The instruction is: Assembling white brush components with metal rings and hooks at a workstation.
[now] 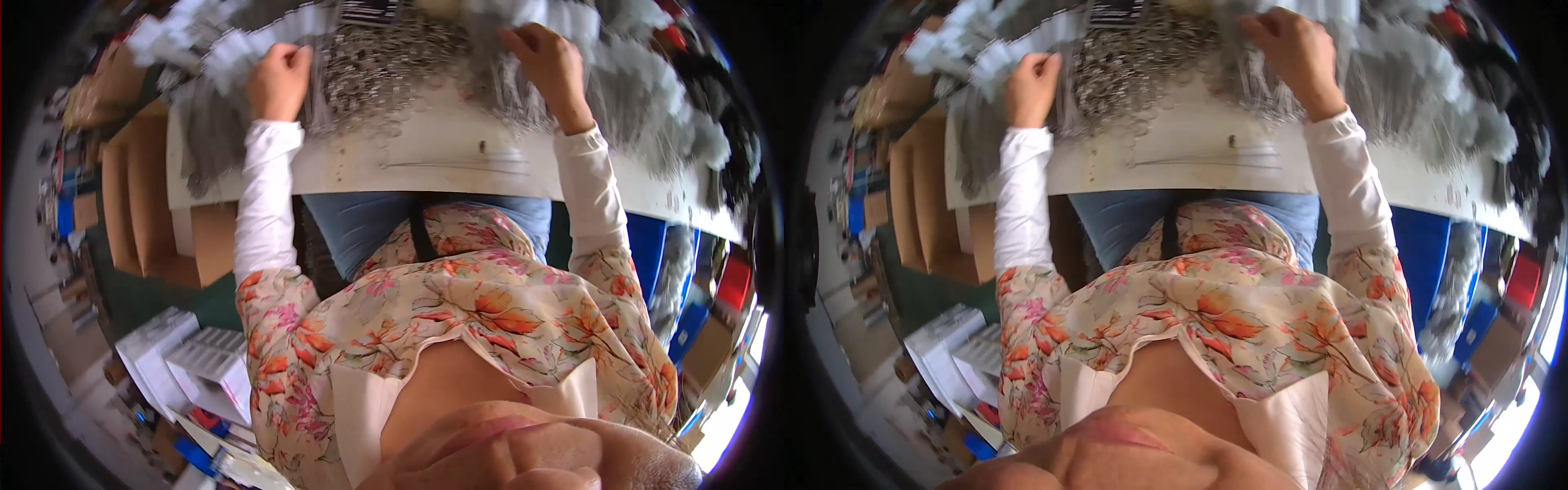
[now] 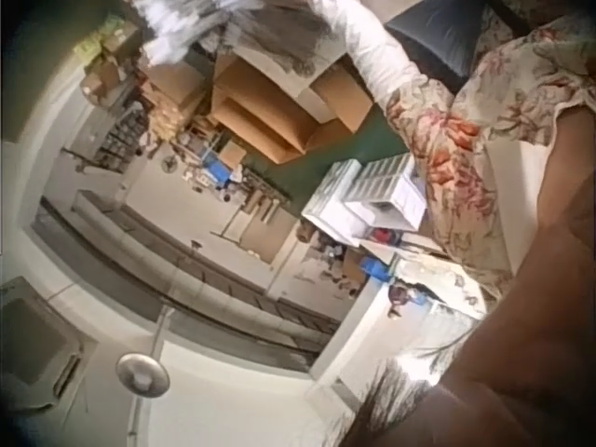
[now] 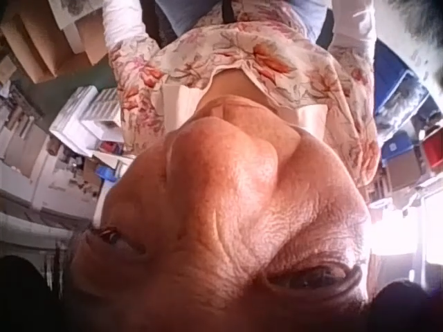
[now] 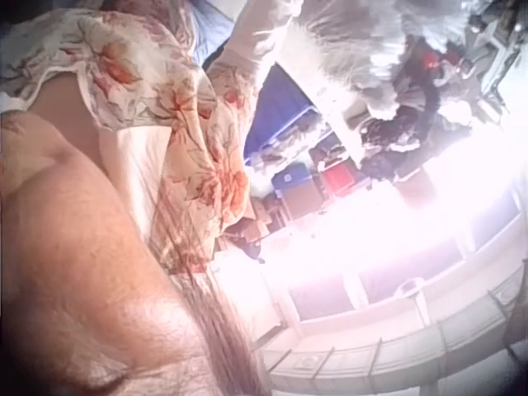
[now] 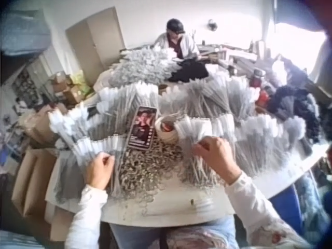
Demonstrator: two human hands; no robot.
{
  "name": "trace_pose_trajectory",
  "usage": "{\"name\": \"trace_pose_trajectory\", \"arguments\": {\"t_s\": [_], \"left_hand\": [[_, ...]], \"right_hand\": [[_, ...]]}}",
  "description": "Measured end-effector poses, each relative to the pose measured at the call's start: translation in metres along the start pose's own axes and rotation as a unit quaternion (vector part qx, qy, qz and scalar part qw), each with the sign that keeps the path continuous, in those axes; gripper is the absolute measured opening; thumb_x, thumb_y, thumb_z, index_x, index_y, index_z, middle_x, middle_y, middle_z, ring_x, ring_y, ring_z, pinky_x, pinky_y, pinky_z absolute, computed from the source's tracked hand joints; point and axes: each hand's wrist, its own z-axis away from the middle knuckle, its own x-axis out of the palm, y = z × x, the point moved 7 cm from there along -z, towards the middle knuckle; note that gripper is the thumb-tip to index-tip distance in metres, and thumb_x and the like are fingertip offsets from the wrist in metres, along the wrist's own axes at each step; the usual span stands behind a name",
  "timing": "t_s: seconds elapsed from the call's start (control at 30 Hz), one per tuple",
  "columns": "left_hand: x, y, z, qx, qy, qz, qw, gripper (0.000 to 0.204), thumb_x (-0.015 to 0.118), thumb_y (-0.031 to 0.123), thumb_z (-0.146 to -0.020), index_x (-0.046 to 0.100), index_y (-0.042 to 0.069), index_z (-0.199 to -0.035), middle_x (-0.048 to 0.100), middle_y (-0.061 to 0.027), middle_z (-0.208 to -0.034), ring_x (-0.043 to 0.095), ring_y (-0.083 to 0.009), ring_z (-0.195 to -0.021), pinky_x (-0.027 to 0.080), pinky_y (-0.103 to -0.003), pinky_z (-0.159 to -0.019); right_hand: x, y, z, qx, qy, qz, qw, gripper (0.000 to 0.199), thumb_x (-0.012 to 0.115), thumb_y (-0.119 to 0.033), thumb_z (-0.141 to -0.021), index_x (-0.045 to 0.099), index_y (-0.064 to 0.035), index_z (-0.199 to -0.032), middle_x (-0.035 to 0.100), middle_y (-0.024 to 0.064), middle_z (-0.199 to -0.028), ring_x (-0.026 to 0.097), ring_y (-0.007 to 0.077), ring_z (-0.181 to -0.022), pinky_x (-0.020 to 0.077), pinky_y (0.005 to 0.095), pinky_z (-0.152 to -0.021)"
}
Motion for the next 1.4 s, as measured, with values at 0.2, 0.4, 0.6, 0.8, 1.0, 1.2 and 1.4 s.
{"name": "trace_pose_trajectory", "arguments": {"t_s": [0.2,0.4,0.6,0.8,1.0,1.2,1.4], "left_hand": [[-0.003,-0.015,0.007,-0.049,-0.087,-0.085,0.991,0.025,0.064,0.033,-0.077,0.067,0.01,-0.083,0.068,-0.0071,-0.079,0.065,-0.0245,-0.076,0.049,-0.034,-0.067],[0.008,-0.021,0.003,-0.091,-0.042,0.023,0.995,0.021,0.056,0.024,-0.083,0.06,0.004,-0.087,0.068,-0.0112,-0.083,0.066,-0.0189,-0.07,0.049,-0.033,-0.065],[-0.075,0.004,-0.012,-0.055,0.144,0.453,0.878,0.011,0.042,0.013,-0.095,0.046,0.005,-0.09,0.053,-0.0031,-0.07,0.048,-0.0106,-0.055,0.043,-0.024,-0.051],[-0.105,-0.169,-0.016,-0.071,-0.055,-0.127,0.988,0.053,0.057,0.055,-0.079,0.066,0.005,-0.094,0.066,-0.0153,-0.09,0.062,-0.0329,-0.083,0.046,-0.04,-0.073],[-0.1,-0.254,0.027,-0.09,-0.16,-0.166,0.969,0.028,0.064,0.026,-0.082,0.062,-0.002,-0.086,0.065,-0.0177,-0.081,0.061,-0.0302,-0.073,0.046,-0.037,-0.069],[-0.104,-0.257,0.029,-0.162,-0.125,-0.113,0.972,0.028,0.061,0.024,-0.084,0.063,-0.004,-0.083,0.065,-0.0133,-0.071,0.058,-0.021,-0.063,0.045,-0.034,-0.064],[-0.11,-0.274,0.03,-0.229,-0.135,-0.101,0.959,0.025,0.059,0.021,-0.084,0.06,-0.004,-0.08,0.064,-0.0111,-0.07,0.056,-0.0177,-0.057,0.044,-0.031,-0.057]], "right_hand": [[0.016,-0.013,-0.005,0.022,-0.049,0.02,0.998,0.03,0.061,-0.036,-0.075,0.069,-0.0111,-0.089,0.069,0.0078,-0.083,0.066,0.0264,-0.078,0.0504,0.0343,-0.071],[0.003,0.0,-0.005,0.019,-0.038,-0.076,0.996,0.03,0.061,-0.029,-0.076,0.067,-0.004,-0.09,0.066,0.0103,-0.072,0.065,0.0197,-0.07,0.0488,0.0327,-0.067],[-0.028,0.03,-0.011,0.073,0.082,-0.442,0.89,0.022,0.048,-0.01,-0.086,0.063,0.0012,-0.096,0.06,0.0058,-0.076,0.056,0.0098,-0.061,0.0434,0.0194,-0.052],[-0.121,0.148,-0.002,0.069,0.152,-0.271,0.948,0.022,0.046,-0.013,-0.087,0.065,-0.0046,-0.094,0.064,0.0015,-0.086,0.054,0.0091,-0.076,0.0415,0.0223,-0.069],[-0.115,0.163,0.009,0.08,0.111,-0.034,0.99,0.018,0.055,-0.012,-0.075,0.068,-0.0006,-0.083,0.064,0.0118,-0.068,0.059,0.0183,-0.062,0.0464,0.0325,-0.059],[-0.092,0.164,0.013,0.139,0.066,0.096,0.983,0.024,0.06,-0.027,-0.07,0.069,-0.0059,-0.077,0.064,0.0181,-0.072,0.063,0.033,-0.068,0.0486,0.0422,-0.064],[-0.074,0.169,0.002,0.12,0.034,0.186,0.975,0.023,0.061,-0.027,-0.066,0.067,-0.0049,-0.07,0.064,0.0185,-0.073,0.063,0.035,-0.071,0.0493,0.0444,-0.066]]}}
